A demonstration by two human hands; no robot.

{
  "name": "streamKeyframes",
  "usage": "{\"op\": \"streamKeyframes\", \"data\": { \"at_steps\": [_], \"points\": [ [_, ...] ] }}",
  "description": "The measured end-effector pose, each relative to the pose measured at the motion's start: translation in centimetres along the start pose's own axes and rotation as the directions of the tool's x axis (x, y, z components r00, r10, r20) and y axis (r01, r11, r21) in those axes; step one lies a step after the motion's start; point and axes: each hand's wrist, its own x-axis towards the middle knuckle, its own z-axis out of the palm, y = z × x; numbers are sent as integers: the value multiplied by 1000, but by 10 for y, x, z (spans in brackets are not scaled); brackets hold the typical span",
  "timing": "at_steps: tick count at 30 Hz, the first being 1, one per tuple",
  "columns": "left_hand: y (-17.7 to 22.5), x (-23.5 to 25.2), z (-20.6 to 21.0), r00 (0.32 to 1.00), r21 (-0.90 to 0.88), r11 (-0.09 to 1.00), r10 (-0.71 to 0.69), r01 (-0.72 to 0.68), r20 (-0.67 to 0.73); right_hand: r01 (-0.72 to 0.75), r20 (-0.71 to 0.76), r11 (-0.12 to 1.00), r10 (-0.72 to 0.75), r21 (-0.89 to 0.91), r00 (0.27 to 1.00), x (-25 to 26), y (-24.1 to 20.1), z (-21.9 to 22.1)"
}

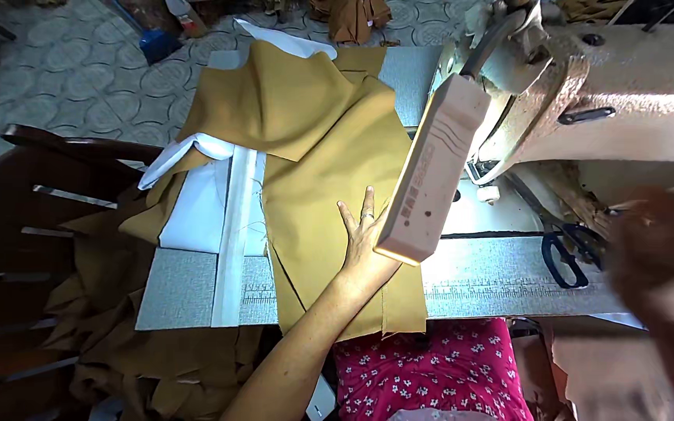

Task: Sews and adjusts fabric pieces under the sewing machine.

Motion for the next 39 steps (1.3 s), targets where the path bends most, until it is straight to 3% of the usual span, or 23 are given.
{"op": "streamKeyframes", "data": {
  "at_steps": [3,6,10,15,20,23,25,28,35,39],
  "points": [
    [-1,0,0,1000,41,999,23,-22,-11,203,219,954,-251,220,943,13,-43,86],
    [-2,-1,2,998,46,998,44,-42,-36,202,346,955,-269,217,899,30,-41,125],
    [2,1,3,999,58,997,48,-47,-10,150,266,983,-118,-104,957,55,-50,134],
    [11,4,5,998,33,998,62,-62,10,6,352,1000,2,-21,936,69,-52,161],
    [10,5,9,998,24,998,63,-62,-12,-44,235,987,79,-153,969,65,-50,172],
    [10,8,8,998,28,998,55,-55,-14,35,130,995,-22,-98,991,63,-55,167],
    [7,13,6,998,39,998,49,-48,-26,84,150,996,-79,-30,986,62,-54,166],
    [3,20,4,998,53,998,43,-41,-43,61,219,998,-53,-28,974,63,-52,168],
    [19,1,6,991,8,994,113,-113,-66,65,138,997,-69,30,988,60,-54,168],
    [23,4,4,990,-14,992,122,-123,-68,11,200,996,7,-86,980,63,-57,167]
  ]
}}
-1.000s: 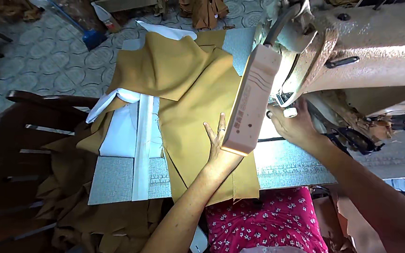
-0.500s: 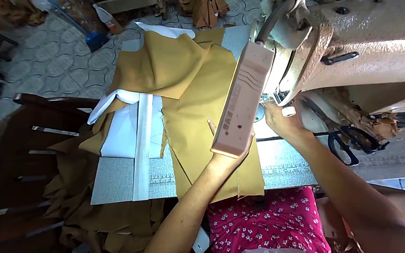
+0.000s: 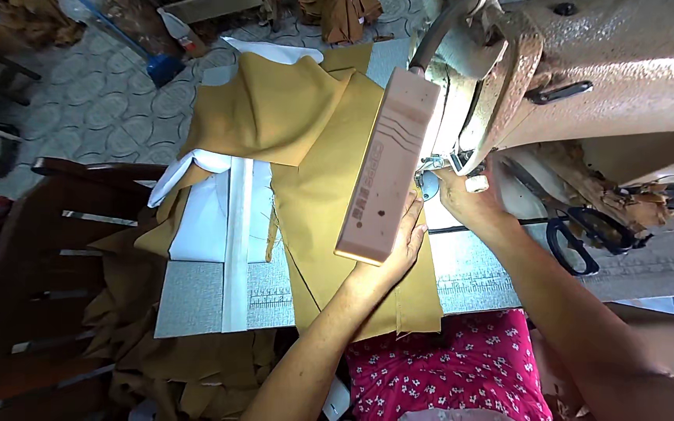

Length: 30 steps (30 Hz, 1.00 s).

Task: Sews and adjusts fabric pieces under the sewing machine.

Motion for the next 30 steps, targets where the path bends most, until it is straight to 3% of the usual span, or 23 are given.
{"op": "streamKeyframes", "data": {
  "at_steps": [3,7,10,13,18,22,30],
  "points": [
    [-2,9,-2,999,21,999,-30,29,16,-62,0,998,62,-30,998,6,-6,-3],
    [-29,18,6,997,89,994,-66,68,-29,-83,-24,985,88,149,996,9,-5,-2],
    [-34,19,5,997,91,993,-67,69,-24,-109,80,963,92,247,993,13,-3,6],
    [-21,15,-1,999,67,997,-50,50,4,-99,152,982,75,162,986,16,-3,3],
    [-4,4,-4,999,4,1000,-24,24,24,-14,28,996,12,84,1000,5,-2,2],
    [2,6,-3,999,-5,1000,-26,26,34,-25,16,1000,25,-12,1000,0,-4,-4],
    [6,9,2,999,-8,999,-52,51,-14,-43,11,999,44,-12,999,1,-7,-5]
  ]
}}
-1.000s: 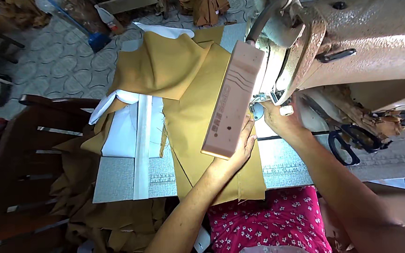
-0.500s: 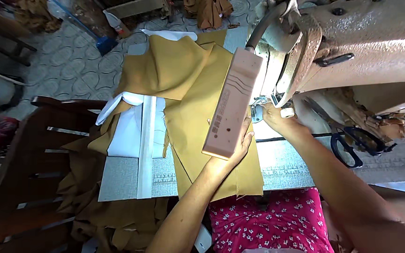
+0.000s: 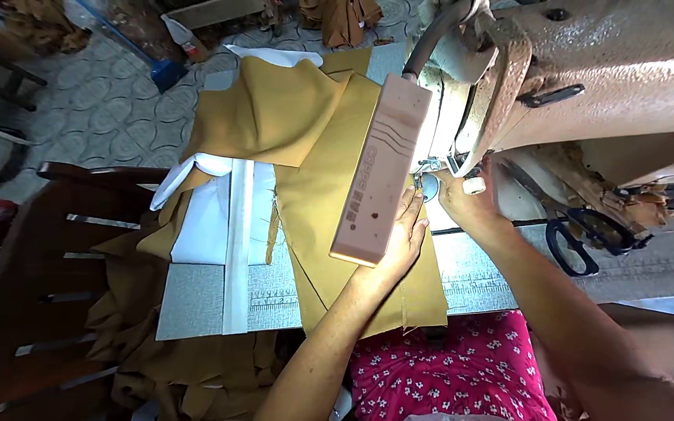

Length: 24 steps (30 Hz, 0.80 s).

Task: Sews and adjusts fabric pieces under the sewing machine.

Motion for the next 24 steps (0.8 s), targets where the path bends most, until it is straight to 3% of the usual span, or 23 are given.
{"op": "streamKeyframes", "data": {
  "at_steps": [8,13,16,19,21,24],
  "points": [
    [0,3,-1,1000,0,1000,-11,11,10,-4,-2,1000,4,25,1000,-2,6,3],
    [-11,9,5,998,6,998,-67,67,15,1,-58,986,8,169,998,-6,8,0],
    [-20,14,8,999,-5,999,-54,54,-5,-3,49,961,-11,276,999,-17,0,-28],
    [-18,15,3,999,3,999,-32,32,17,-6,122,962,-29,271,992,-25,-5,-50],
    [-12,6,-2,999,45,998,40,-40,-6,55,82,956,-82,289,993,-36,-1,-50],
    [7,-32,-10,951,53,965,263,-257,-163,118,-3,933,-124,339,992,-69,2,-50]
  ]
}}
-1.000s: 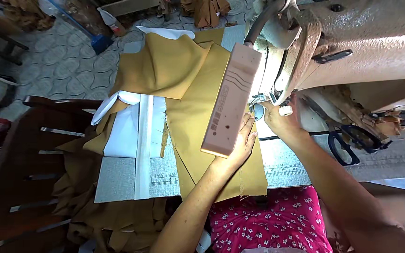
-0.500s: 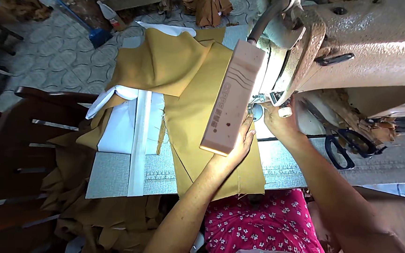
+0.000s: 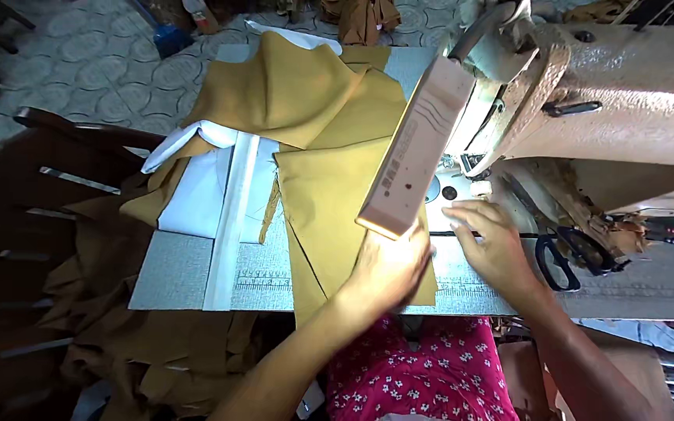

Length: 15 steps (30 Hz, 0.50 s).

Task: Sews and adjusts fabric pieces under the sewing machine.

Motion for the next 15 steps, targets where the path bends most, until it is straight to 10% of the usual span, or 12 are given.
{"op": "streamKeyframes", "data": {
  "at_steps": [15],
  "points": [
    [2,-46,3,997,-192,979,71,-65,25,52,-163,993,-34,109,986,-47,-2,16]
  ]
}}
